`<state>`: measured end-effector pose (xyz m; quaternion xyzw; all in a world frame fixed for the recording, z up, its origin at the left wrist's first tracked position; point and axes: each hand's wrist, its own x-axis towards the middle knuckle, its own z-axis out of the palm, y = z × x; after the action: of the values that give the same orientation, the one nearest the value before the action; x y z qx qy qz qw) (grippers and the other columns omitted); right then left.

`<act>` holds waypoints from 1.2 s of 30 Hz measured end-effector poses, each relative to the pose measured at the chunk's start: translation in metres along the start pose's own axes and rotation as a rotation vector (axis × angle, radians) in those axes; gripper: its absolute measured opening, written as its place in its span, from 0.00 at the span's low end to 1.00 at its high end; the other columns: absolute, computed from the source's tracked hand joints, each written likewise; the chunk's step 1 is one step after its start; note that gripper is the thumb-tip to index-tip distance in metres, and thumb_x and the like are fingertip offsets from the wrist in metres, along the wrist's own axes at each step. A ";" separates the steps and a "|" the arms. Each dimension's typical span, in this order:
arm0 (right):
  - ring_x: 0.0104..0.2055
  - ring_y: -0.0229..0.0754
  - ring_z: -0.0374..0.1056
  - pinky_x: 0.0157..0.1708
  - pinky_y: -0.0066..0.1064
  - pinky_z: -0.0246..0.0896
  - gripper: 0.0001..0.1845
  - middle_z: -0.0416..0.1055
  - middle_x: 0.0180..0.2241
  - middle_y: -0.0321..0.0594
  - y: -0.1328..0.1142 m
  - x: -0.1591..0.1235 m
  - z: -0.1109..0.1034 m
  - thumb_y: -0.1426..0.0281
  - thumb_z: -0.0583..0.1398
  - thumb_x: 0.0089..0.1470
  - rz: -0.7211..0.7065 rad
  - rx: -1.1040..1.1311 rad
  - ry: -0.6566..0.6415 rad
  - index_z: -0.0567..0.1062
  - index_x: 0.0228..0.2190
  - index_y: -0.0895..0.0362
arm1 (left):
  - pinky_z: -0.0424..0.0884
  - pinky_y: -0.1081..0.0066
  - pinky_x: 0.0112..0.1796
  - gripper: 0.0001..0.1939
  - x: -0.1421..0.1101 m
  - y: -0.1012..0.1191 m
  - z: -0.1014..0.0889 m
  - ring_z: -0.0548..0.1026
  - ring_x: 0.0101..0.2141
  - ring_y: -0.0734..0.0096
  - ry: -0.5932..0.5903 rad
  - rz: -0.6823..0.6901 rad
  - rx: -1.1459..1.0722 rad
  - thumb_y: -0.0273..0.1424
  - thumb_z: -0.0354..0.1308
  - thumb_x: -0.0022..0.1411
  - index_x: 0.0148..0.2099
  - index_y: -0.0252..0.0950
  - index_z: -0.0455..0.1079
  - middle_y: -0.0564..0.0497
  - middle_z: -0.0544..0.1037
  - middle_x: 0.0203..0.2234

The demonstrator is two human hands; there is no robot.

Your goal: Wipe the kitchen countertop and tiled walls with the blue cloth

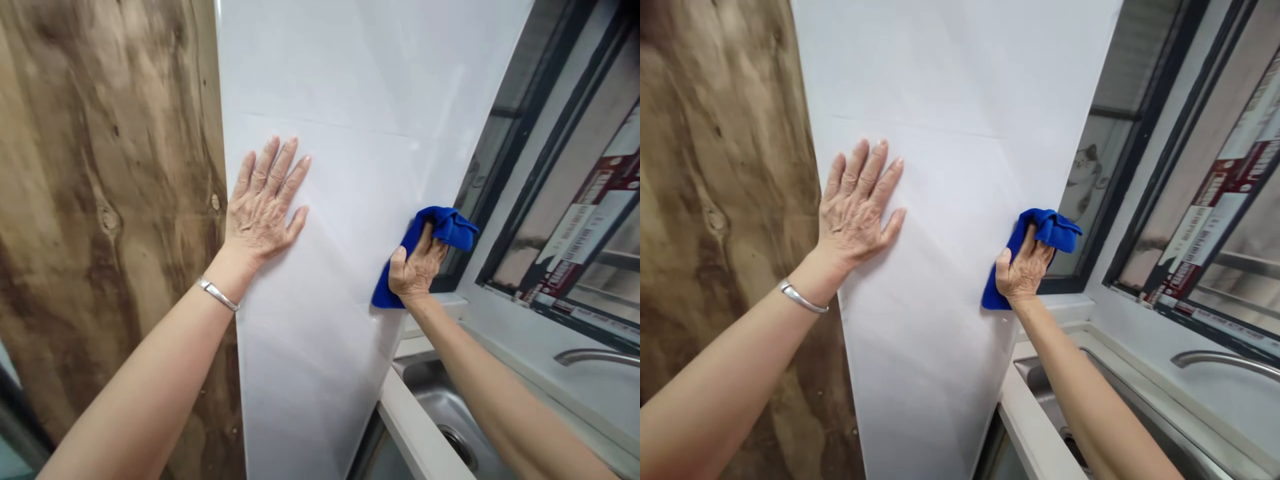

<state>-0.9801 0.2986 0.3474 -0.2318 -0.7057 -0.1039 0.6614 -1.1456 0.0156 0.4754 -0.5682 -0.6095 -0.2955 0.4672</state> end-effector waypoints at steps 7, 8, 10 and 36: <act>0.68 0.69 0.44 0.60 0.70 0.48 0.38 0.49 0.65 0.63 -0.019 -0.004 0.001 0.58 0.48 0.59 0.055 0.019 0.023 0.51 0.65 0.64 | 0.33 0.50 0.69 0.37 -0.005 0.008 0.008 0.40 0.71 0.57 0.083 -0.009 0.182 0.47 0.49 0.64 0.72 0.42 0.47 0.51 0.45 0.71; 0.68 0.69 0.44 0.60 0.71 0.47 0.38 0.50 0.65 0.64 -0.024 -0.006 0.001 0.58 0.49 0.58 0.071 0.032 0.024 0.52 0.65 0.64 | 0.33 0.50 0.69 0.37 -0.005 0.008 0.008 0.40 0.70 0.57 0.089 -0.005 0.195 0.47 0.49 0.64 0.72 0.42 0.47 0.51 0.46 0.71; 0.68 0.70 0.44 0.59 0.71 0.47 0.38 0.51 0.65 0.64 -0.038 -0.011 0.001 0.59 0.49 0.58 0.092 0.063 0.022 0.53 0.64 0.65 | 0.32 0.49 0.69 0.38 -0.004 0.008 0.008 0.40 0.70 0.56 0.090 -0.005 0.212 0.48 0.50 0.64 0.72 0.43 0.47 0.51 0.46 0.71; 0.56 0.45 0.67 0.64 0.43 0.54 0.19 0.77 0.49 0.39 -0.225 -0.190 0.038 0.63 0.56 0.58 -0.712 0.556 -0.440 0.74 0.50 0.52 | 0.26 0.50 0.70 0.38 -0.003 0.009 0.008 0.35 0.71 0.57 0.049 -0.064 0.144 0.52 0.47 0.64 0.72 0.48 0.45 0.58 0.42 0.71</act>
<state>-1.1151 0.0836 0.1930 0.1917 -0.8648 -0.0798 0.4571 -1.1392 0.0232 0.4678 -0.5058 -0.6355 -0.2795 0.5120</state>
